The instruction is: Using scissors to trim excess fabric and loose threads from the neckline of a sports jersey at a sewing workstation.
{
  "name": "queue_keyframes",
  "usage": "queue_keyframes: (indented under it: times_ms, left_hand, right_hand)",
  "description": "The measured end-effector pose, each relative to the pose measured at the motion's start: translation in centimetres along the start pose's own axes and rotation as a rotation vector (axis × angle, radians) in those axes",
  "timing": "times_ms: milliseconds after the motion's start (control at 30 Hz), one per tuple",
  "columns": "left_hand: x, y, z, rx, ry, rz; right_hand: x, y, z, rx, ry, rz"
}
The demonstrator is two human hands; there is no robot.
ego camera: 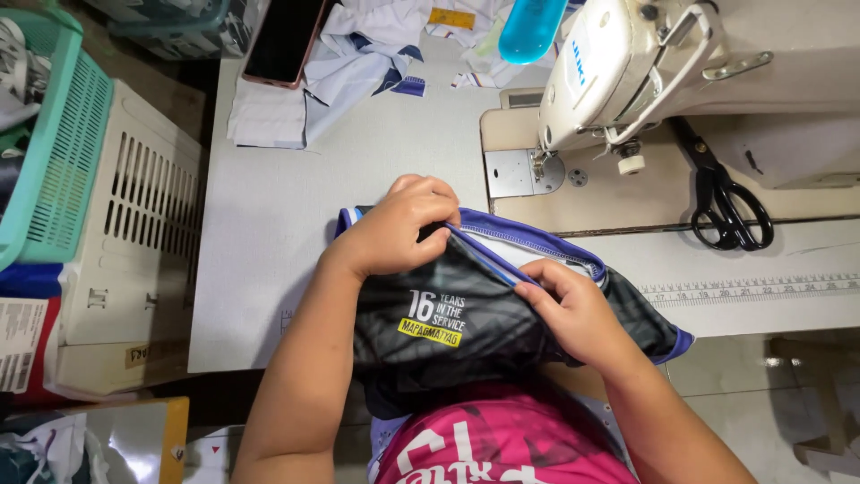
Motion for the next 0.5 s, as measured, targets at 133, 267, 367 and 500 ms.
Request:
queue_keyframes:
  times_ms: [133, 267, 367, 500]
  left_hand:
    - [0.6, -0.2, 0.3, -0.039, 0.169, 0.039]
    - [-0.4, 0.3, 0.4, -0.025, 0.266, 0.003]
    - [-1.5, 0.0, -1.1, -0.018, 0.228, 0.008]
    - [-2.4, -0.7, -4.2, 0.006, 0.125, 0.116]
  right_hand:
    - [-0.8, 1.4, 0.5, 0.037, -0.102, 0.036]
    - [-1.6, 3.3, 0.3, 0.095, -0.113, 0.132]
    - [-2.4, 4.2, -0.4, 0.112, -0.063, 0.129]
    - [-3.7, 4.4, 0.6, 0.098, -0.02, 0.101]
Point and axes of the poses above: each hand's wrist, its own y-axis away from the middle knuckle, its own x-axis out of the palm, z = x × y, the point moved 1 cm from there along -y, towards the middle knuckle, and after that the axes turned 1 degree about z, right-handed, at the moved point
